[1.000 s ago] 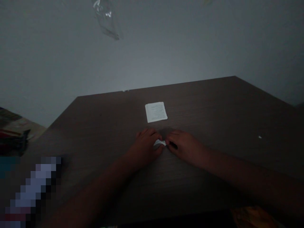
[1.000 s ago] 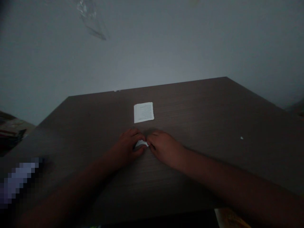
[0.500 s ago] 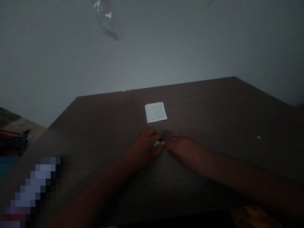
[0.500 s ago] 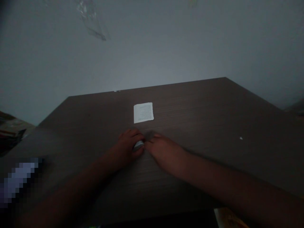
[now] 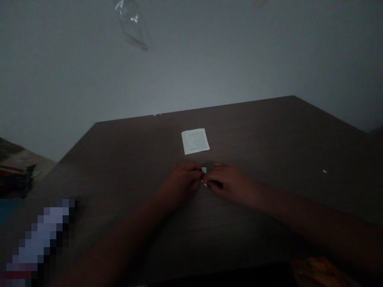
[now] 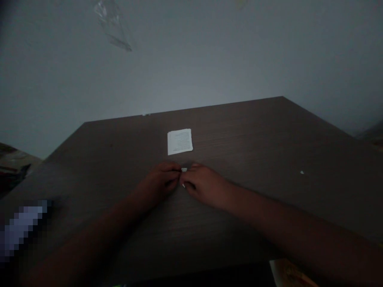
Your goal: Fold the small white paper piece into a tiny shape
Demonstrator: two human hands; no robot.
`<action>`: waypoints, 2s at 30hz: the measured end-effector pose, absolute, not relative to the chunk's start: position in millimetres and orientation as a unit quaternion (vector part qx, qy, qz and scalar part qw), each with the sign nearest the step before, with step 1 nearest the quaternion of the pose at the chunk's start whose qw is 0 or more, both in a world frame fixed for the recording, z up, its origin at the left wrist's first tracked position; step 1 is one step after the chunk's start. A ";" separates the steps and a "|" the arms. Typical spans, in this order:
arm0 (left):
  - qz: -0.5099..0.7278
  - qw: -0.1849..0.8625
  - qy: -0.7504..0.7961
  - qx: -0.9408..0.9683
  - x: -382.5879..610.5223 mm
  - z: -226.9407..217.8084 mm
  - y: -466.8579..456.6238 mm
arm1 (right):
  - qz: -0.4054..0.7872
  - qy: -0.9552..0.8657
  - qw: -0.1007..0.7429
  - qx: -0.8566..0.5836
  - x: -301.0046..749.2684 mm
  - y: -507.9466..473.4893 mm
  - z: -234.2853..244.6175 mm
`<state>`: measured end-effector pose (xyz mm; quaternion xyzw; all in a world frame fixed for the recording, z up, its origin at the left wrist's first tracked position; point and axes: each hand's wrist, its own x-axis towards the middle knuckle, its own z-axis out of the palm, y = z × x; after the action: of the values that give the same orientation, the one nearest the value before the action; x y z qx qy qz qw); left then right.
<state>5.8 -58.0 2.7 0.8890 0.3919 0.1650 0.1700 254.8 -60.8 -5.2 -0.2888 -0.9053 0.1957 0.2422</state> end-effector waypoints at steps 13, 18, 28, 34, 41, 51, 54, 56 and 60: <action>0.199 0.242 0.343 0.886 0.1 16.7 -59.4 | 0.237 -0.880 0.302 -0.280 256.5 -51.1 -17.4; 0.194 0.249 0.337 0.887 -1.7 16.8 -59.0 | 0.243 -0.887 0.286 -0.269 257.0 -49.2 -13.8; 0.197 0.258 0.346 0.880 -2.7 16.2 -57.8 | 0.293 -0.881 0.267 -0.259 261.9 -37.3 -13.2; 0.189 0.263 0.357 0.876 -3.9 15.3 -57.8 | 0.309 -0.872 0.259 -0.276 259.8 -36.2 -12.1; 0.203 0.264 0.373 0.866 -2.1 10.3 -57.0 | 0.296 -0.863 0.276 -0.301 253.7 -37.3 -15.8; 0.235 0.275 0.406 0.839 3.5 1.6 -55.9 | 0.267 -0.870 0.281 -0.304 252.7 -45.3 -10.6; 0.237 0.277 0.415 0.834 3.7 1.4 -55.8 | 0.261 -0.873 0.280 -0.303 252.7 -48.2 -9.0; 0.240 0.274 0.423 0.830 4.8 1.4 -56.0 | 0.257 -0.875 0.279 -0.302 252.0 -49.6 -8.5; 0.244 0.273 0.425 0.828 6.8 1.9 -56.6 | 0.255 -0.874 0.278 -0.306 250.8 -50.5 -8.3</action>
<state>6.8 -56.6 1.9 0.8279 0.4246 0.2440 0.2734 250.8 -50.5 -8.3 -0.3064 -0.8741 0.2549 0.2777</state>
